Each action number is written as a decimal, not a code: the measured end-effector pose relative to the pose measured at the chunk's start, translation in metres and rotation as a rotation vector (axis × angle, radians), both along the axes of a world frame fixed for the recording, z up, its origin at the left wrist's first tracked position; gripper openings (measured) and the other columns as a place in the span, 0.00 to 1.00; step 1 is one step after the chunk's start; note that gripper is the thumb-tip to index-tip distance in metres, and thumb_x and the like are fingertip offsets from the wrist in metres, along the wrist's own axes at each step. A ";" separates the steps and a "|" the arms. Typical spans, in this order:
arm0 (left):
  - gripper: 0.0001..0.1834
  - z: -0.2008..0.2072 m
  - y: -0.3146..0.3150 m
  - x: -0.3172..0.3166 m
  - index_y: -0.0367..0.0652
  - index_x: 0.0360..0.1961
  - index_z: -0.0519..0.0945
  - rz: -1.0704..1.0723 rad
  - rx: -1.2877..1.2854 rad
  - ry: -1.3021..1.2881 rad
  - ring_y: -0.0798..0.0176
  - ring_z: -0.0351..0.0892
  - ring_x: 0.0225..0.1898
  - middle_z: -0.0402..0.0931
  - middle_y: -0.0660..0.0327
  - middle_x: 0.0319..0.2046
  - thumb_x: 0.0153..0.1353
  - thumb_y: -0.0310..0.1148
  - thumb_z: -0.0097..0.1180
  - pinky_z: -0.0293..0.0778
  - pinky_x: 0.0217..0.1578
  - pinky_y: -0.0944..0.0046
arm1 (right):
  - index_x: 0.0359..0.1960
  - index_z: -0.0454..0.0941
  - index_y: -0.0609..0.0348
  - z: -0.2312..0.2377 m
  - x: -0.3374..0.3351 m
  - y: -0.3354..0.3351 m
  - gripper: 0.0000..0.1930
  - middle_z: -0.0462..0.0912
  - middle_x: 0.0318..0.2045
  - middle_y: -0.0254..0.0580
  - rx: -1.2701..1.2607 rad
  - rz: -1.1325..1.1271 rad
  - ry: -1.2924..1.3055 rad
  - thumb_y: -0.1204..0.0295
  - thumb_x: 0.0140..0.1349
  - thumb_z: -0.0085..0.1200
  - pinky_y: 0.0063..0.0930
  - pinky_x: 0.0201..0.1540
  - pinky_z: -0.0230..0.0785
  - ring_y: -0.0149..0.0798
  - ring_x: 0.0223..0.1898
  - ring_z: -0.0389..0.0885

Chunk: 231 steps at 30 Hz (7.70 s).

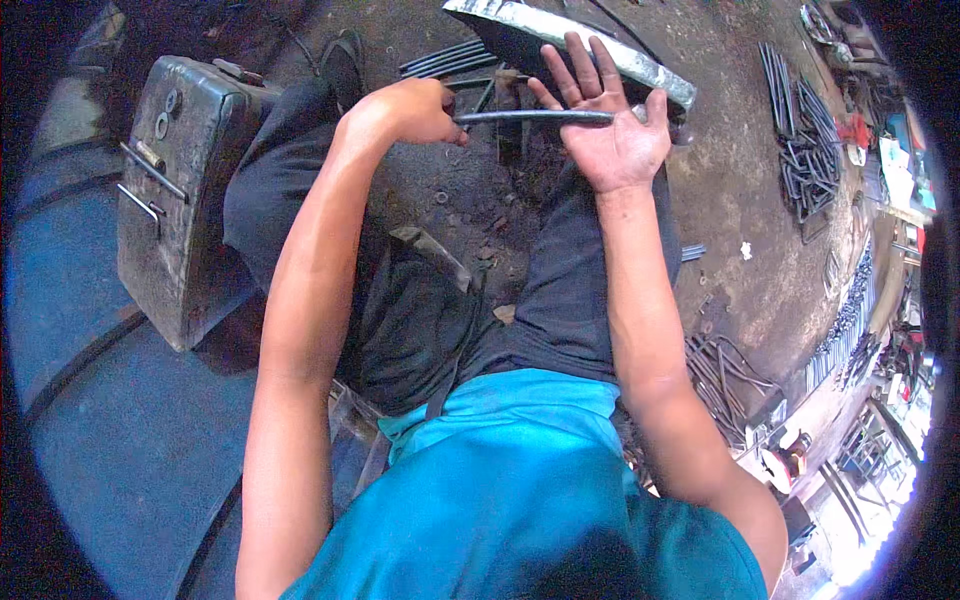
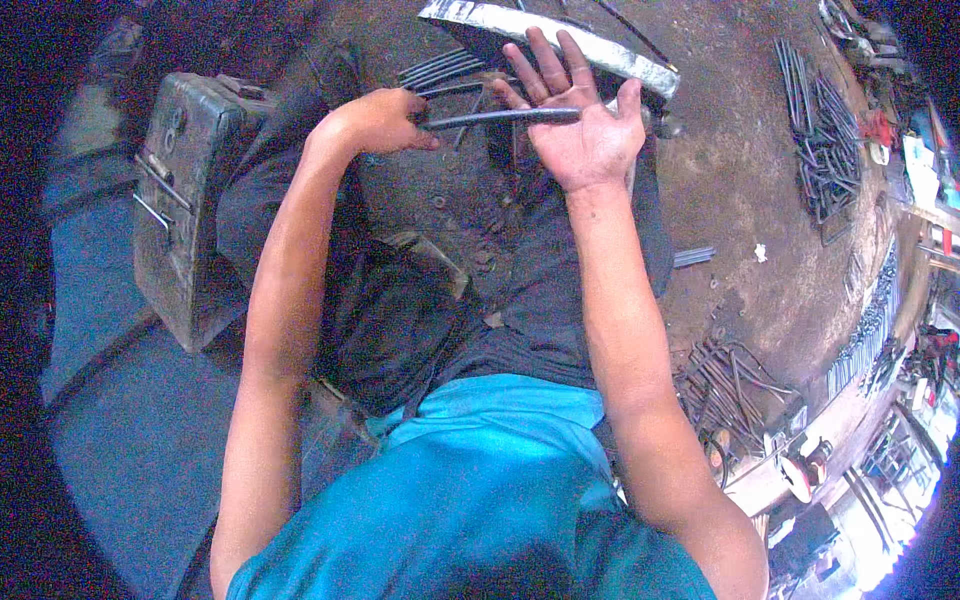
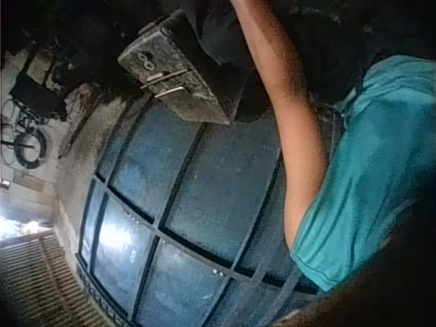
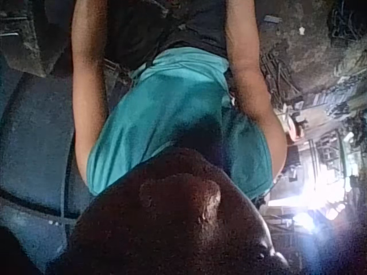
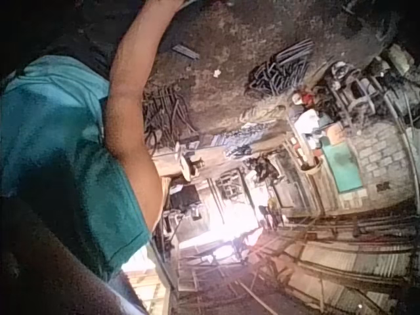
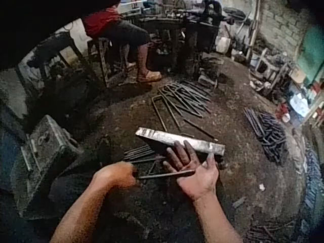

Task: Hammering and bending a metal rod against a metal block in a workshop.

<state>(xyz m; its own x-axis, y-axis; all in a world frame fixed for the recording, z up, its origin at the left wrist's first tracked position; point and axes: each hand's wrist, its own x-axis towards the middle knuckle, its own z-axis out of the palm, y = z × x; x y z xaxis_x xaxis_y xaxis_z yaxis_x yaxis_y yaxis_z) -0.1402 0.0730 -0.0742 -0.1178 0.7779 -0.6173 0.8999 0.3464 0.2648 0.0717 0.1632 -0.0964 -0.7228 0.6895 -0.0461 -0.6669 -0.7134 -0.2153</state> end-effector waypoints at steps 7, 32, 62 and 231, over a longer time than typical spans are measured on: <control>0.30 0.008 -0.001 0.002 0.35 0.37 0.82 0.050 0.043 -0.053 0.43 0.79 0.41 0.80 0.43 0.35 0.51 0.56 0.58 0.73 0.44 0.53 | 0.65 0.55 0.65 -0.003 0.002 0.000 0.43 0.56 0.66 0.56 -0.012 0.000 -0.024 0.39 0.61 0.26 0.61 0.67 0.38 0.57 0.68 0.50; 0.30 0.004 -0.010 -0.002 0.35 0.28 0.83 0.003 0.104 -0.021 0.46 0.81 0.30 0.80 0.47 0.25 0.49 0.58 0.60 0.74 0.35 0.51 | 0.61 0.61 0.64 -0.008 0.004 0.001 0.42 0.62 0.63 0.59 -0.037 0.035 -0.051 0.36 0.60 0.30 0.62 0.64 0.49 0.60 0.64 0.59; 0.26 0.002 -0.009 0.000 0.37 0.34 0.83 0.110 0.088 -0.130 0.51 0.80 0.31 0.80 0.49 0.26 0.60 0.53 0.51 0.73 0.37 0.55 | 0.61 0.60 0.69 -0.010 0.006 0.002 0.41 0.64 0.61 0.60 0.046 0.060 -0.139 0.40 0.61 0.34 0.56 0.62 0.53 0.59 0.62 0.63; 0.06 -0.022 0.052 0.278 0.36 0.31 0.78 -0.007 0.844 -0.574 0.49 0.81 0.30 0.79 0.48 0.28 0.54 0.28 0.54 0.74 0.32 0.57 | 0.19 0.73 0.63 -0.328 0.311 -0.061 0.13 0.69 0.13 0.42 -0.443 0.013 -1.806 0.67 0.52 0.61 0.37 0.14 0.56 0.38 0.12 0.67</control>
<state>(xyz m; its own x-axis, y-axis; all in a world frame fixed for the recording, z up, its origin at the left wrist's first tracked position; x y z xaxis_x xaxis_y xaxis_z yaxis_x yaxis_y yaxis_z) 0.1383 0.1251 -0.0962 0.0296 0.9848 0.1713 0.5620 -0.1581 0.8119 0.3826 0.1025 -0.4241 0.3968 0.4092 -0.8216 0.1348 -0.9114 -0.3888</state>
